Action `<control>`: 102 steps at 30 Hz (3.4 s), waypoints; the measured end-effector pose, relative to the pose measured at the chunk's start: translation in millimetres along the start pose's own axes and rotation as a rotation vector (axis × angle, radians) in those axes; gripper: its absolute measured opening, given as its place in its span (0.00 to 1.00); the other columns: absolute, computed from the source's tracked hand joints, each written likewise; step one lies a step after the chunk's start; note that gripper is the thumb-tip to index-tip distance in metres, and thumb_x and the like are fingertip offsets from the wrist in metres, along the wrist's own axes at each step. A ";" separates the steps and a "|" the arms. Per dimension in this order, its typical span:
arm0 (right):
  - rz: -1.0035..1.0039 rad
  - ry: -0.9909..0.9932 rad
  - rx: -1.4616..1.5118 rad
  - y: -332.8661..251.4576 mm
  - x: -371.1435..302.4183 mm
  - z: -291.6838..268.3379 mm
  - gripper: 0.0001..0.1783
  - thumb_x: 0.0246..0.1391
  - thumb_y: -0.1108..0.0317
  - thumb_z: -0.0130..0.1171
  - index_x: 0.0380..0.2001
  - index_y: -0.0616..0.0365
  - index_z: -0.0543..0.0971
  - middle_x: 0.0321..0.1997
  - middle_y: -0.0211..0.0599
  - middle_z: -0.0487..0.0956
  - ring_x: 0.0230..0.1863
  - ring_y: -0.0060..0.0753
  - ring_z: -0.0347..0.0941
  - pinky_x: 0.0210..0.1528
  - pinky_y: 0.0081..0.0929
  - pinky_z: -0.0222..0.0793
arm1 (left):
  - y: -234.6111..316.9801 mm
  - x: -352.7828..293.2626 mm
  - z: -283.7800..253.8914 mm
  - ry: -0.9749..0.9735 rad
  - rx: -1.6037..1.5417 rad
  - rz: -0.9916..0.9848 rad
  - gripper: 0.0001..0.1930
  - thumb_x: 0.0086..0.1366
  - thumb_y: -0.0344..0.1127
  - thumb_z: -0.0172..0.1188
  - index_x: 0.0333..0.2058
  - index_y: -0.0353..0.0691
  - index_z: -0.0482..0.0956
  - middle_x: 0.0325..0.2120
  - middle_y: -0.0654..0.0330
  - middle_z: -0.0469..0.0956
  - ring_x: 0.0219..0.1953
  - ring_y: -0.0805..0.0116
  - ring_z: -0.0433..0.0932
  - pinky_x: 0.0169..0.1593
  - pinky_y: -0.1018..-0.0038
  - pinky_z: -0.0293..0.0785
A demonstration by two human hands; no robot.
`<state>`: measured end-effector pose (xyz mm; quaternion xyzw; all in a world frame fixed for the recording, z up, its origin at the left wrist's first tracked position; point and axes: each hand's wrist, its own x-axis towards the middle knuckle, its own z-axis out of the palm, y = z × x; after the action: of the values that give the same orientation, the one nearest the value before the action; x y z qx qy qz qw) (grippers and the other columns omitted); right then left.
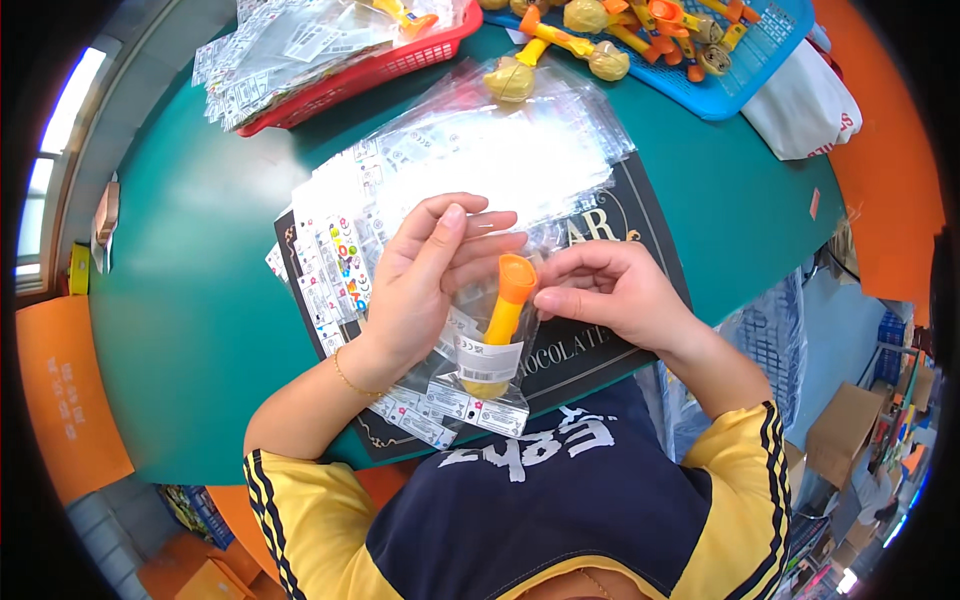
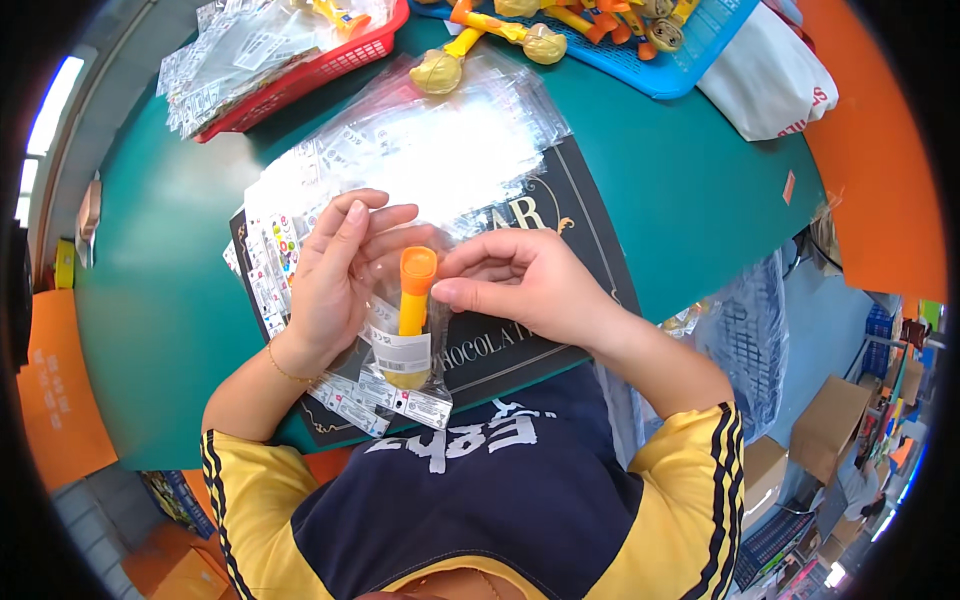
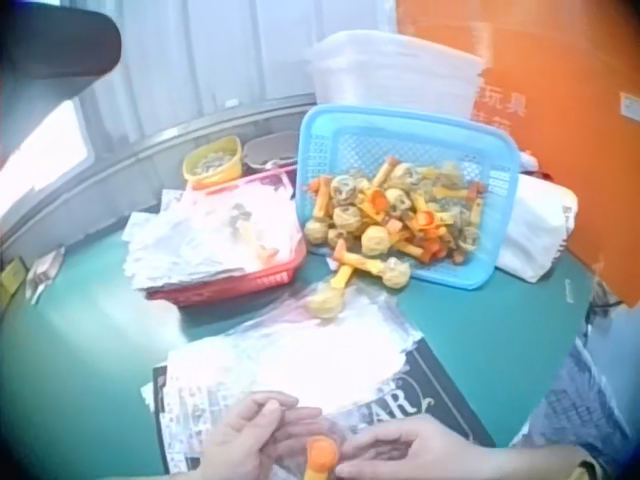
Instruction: Manually packaging small toy components and labels into clear plastic bags.
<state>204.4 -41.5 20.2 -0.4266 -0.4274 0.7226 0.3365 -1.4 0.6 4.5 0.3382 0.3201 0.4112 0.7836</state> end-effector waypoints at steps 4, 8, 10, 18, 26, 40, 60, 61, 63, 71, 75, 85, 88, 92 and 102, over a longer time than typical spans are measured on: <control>-0.010 0.085 0.020 13.5 -1.6 5.8 0.09 0.52 0.75 0.57 0.38 0.65 0.75 0.36 0.36 0.78 0.36 0.22 0.75 0.41 0.18 0.71 | -1.5 0.4 -0.1 0.010 0.004 -0.015 0.13 0.70 0.38 0.39 0.47 0.38 0.65 0.44 0.48 0.74 0.48 0.56 0.75 0.49 0.68 0.74; -0.149 0.162 0.071 26.0 -4.1 7.3 0.06 0.53 0.75 0.57 0.35 0.64 0.75 0.34 0.29 0.76 0.36 0.15 0.72 0.40 0.14 0.69 | 2.3 -0.6 2.3 -0.022 -0.046 -0.056 0.16 0.68 0.39 0.47 0.50 0.36 0.65 0.44 0.50 0.73 0.46 0.62 0.75 0.50 0.70 0.72; -0.199 0.189 0.075 31.0 -3.7 5.4 0.05 0.53 0.76 0.56 0.34 0.63 0.74 0.35 0.29 0.75 0.36 0.15 0.71 0.41 0.14 0.68 | 2.4 -2.2 -1.8 -0.039 0.079 -0.114 0.16 0.66 0.37 0.51 0.49 0.35 0.66 0.43 0.53 0.74 0.45 0.66 0.76 0.49 0.73 0.73; -0.228 0.142 0.319 30.7 -3.6 3.6 0.06 0.54 0.77 0.54 0.36 0.62 0.72 0.39 0.33 0.73 0.37 0.20 0.72 0.42 0.19 0.69 | -2.7 -5.6 0.3 -0.086 0.192 -0.138 0.09 0.60 0.26 0.57 0.40 0.32 0.73 0.37 0.56 0.77 0.38 0.72 0.77 0.43 0.77 0.74; -0.254 0.178 0.262 36.0 -1.3 -2.2 0.06 0.54 0.75 0.56 0.36 0.61 0.72 0.37 0.32 0.74 0.35 0.20 0.72 0.40 0.17 0.69 | -9.8 -4.3 -6.0 -0.037 0.194 -0.064 0.04 0.63 0.28 0.54 0.34 0.34 0.72 0.36 0.56 0.76 0.38 0.71 0.77 0.45 0.75 0.74; -0.473 0.119 0.162 36.6 0.8 6.9 0.04 0.55 0.79 0.52 0.33 0.59 0.70 0.51 0.43 0.68 0.50 0.26 0.66 0.51 0.23 0.65 | -9.4 -7.8 -2.1 -0.103 0.305 0.086 0.03 0.64 0.27 0.52 0.33 0.36 0.67 0.38 0.53 0.77 0.40 0.73 0.76 0.45 0.78 0.72; -0.313 0.213 0.368 37.0 -2.8 9.7 0.02 0.55 0.76 0.53 0.31 0.59 0.72 0.45 0.36 0.70 0.44 0.23 0.68 0.48 0.21 0.65 | -12.8 -6.8 -1.6 -0.117 0.157 0.031 0.04 0.64 0.28 0.52 0.34 0.36 0.66 0.39 0.53 0.76 0.40 0.73 0.76 0.45 0.77 0.73; -0.313 0.212 0.368 37.5 -2.4 10.0 0.02 0.55 0.76 0.53 0.31 0.59 0.72 0.45 0.36 0.70 0.44 0.23 0.68 0.48 0.21 0.65 | -11.9 -6.5 -1.5 -0.117 0.157 0.031 0.04 0.64 0.28 0.52 0.34 0.36 0.66 0.39 0.53 0.76 0.40 0.73 0.76 0.45 0.77 0.73; -0.386 0.231 0.332 39.4 -1.8 11.3 0.02 0.55 0.76 0.53 0.32 0.59 0.72 0.45 0.36 0.70 0.44 0.22 0.68 0.48 0.20 0.65 | -10.6 -5.7 -1.7 -0.117 0.064 -0.012 0.05 0.65 0.30 0.52 0.34 0.37 0.65 0.40 0.53 0.75 0.40 0.72 0.76 0.44 0.76 0.73; -0.368 0.325 0.369 43.4 -2.8 18.7 0.03 0.56 0.76 0.52 0.34 0.58 0.70 0.47 0.37 0.69 0.47 0.23 0.67 0.50 0.22 0.64 | -14.7 -5.9 -5.9 -0.087 0.085 -0.026 0.05 0.65 0.30 0.52 0.34 0.37 0.65 0.40 0.53 0.75 0.40 0.71 0.77 0.44 0.76 0.73; -0.365 0.219 0.467 41.8 -0.9 17.5 0.17 0.53 0.78 0.55 0.45 0.58 0.66 0.55 0.40 0.66 0.55 0.28 0.64 0.54 0.28 0.63 | -12.3 -7.1 -4.3 -0.097 0.073 -0.029 0.02 0.66 0.28 0.47 0.34 0.37 0.64 0.40 0.49 0.75 0.41 0.65 0.77 0.46 0.72 0.73; -0.007 0.117 0.434 34.0 -0.4 14.3 0.33 0.38 0.75 0.68 0.51 0.59 0.68 0.48 0.34 0.73 0.52 0.28 0.69 0.56 0.29 0.62 | -9.5 -8.8 -2.6 -0.082 0.260 -0.020 0.05 0.64 0.27 0.52 0.34 0.36 0.65 0.34 0.52 0.77 0.35 0.72 0.78 0.41 0.77 0.75; -0.056 0.075 0.450 35.3 0.4 13.0 0.32 0.39 0.73 0.68 0.50 0.59 0.68 0.47 0.34 0.74 0.50 0.27 0.69 0.55 0.27 0.63 | -12.1 -9.5 -0.6 -0.100 0.245 0.016 0.05 0.64 0.28 0.52 0.35 0.36 0.65 0.33 0.54 0.77 0.34 0.73 0.77 0.41 0.78 0.75; -0.055 0.116 0.511 30.3 0.8 16.9 0.32 0.39 0.71 0.69 0.49 0.59 0.68 0.45 0.33 0.74 0.49 0.27 0.70 0.54 0.27 0.63 | -13.2 -12.3 1.4 -0.092 0.175 0.022 0.06 0.62 0.28 0.55 0.35 0.34 0.68 0.30 0.57 0.77 0.33 0.76 0.76 0.37 0.81 0.74; -0.066 0.166 0.453 32.0 0.9 19.0 0.28 0.39 0.72 0.67 0.46 0.58 0.68 0.44 0.33 0.73 0.49 0.28 0.70 0.53 0.28 0.64 | -12.6 -15.3 4.5 -0.104 0.189 -0.008 0.04 0.65 0.28 0.50 0.35 0.36 0.65 0.38 0.53 0.76 0.36 0.74 0.77 0.41 0.78 0.75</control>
<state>183.0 -60.1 -4.0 -0.3839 -0.2393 0.7510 0.4809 0.5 -19.3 0.5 0.4301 0.3177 0.3579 0.7655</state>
